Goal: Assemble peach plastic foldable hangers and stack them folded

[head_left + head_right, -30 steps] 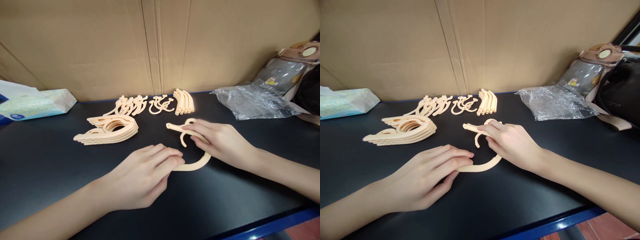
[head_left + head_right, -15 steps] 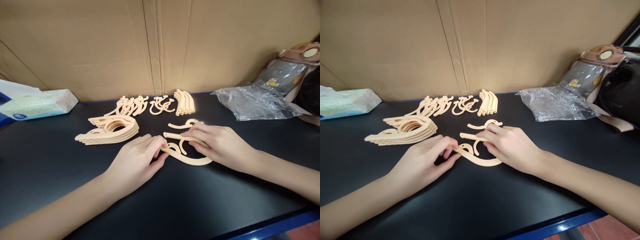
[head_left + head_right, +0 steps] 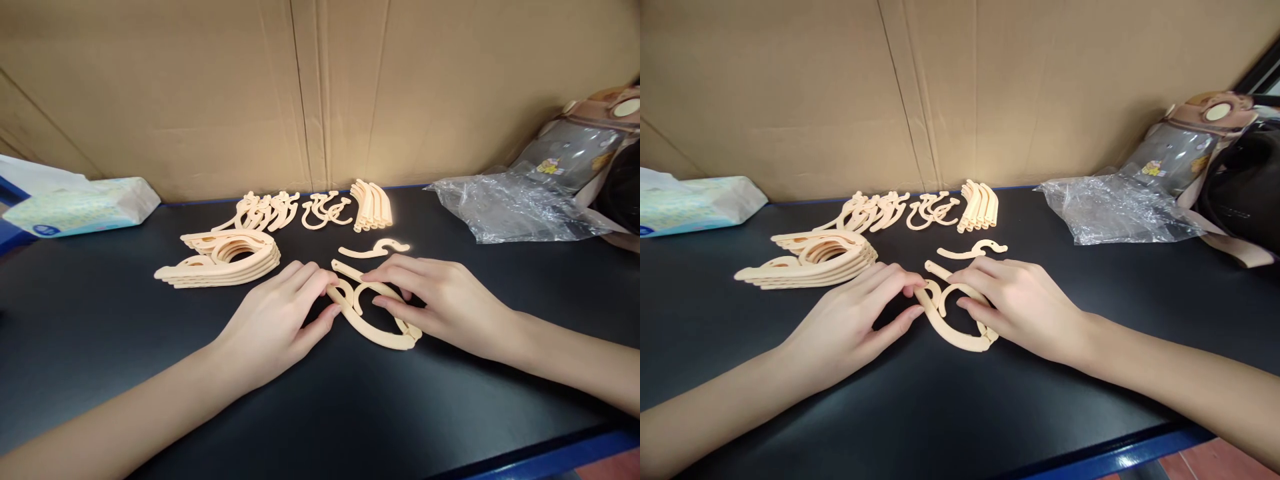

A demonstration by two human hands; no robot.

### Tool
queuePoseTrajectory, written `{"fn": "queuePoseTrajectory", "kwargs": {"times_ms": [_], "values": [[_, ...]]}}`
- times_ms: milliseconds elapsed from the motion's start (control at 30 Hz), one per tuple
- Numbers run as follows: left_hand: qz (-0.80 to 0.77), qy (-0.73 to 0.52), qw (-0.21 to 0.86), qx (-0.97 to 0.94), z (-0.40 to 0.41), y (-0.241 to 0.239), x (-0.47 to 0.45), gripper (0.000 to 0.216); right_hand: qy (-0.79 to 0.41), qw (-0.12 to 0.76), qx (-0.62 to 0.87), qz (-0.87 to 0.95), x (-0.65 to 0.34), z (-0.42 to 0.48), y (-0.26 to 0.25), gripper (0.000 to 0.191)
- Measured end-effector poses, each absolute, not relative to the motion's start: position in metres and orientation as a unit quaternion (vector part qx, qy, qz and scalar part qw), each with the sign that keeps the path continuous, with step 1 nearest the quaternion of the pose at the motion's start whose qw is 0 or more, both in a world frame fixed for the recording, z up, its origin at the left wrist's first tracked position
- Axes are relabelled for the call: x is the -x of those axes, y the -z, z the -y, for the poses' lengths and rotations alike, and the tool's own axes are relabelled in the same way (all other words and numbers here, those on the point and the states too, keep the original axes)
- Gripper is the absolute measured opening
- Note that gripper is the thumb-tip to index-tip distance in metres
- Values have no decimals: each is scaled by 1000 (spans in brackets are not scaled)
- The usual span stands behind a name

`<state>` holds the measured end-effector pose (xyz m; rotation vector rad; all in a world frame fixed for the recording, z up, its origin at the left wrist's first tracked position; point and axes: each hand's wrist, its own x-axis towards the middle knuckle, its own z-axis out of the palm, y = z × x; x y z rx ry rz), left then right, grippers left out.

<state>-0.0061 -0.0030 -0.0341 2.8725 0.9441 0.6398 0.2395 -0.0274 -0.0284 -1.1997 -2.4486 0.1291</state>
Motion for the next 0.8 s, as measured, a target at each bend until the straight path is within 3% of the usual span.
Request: {"fn": "queuePoseTrajectory", "kwargs": {"times_ms": [400, 800], "values": [[-335, -212, 74, -915, 2, 33, 7, 24, 9, 198, 343, 918, -235, 30, 30, 27], [-380, -215, 139, -889, 2, 33, 9, 18, 2, 190, 300, 935, -237, 31, 27, 22]]}}
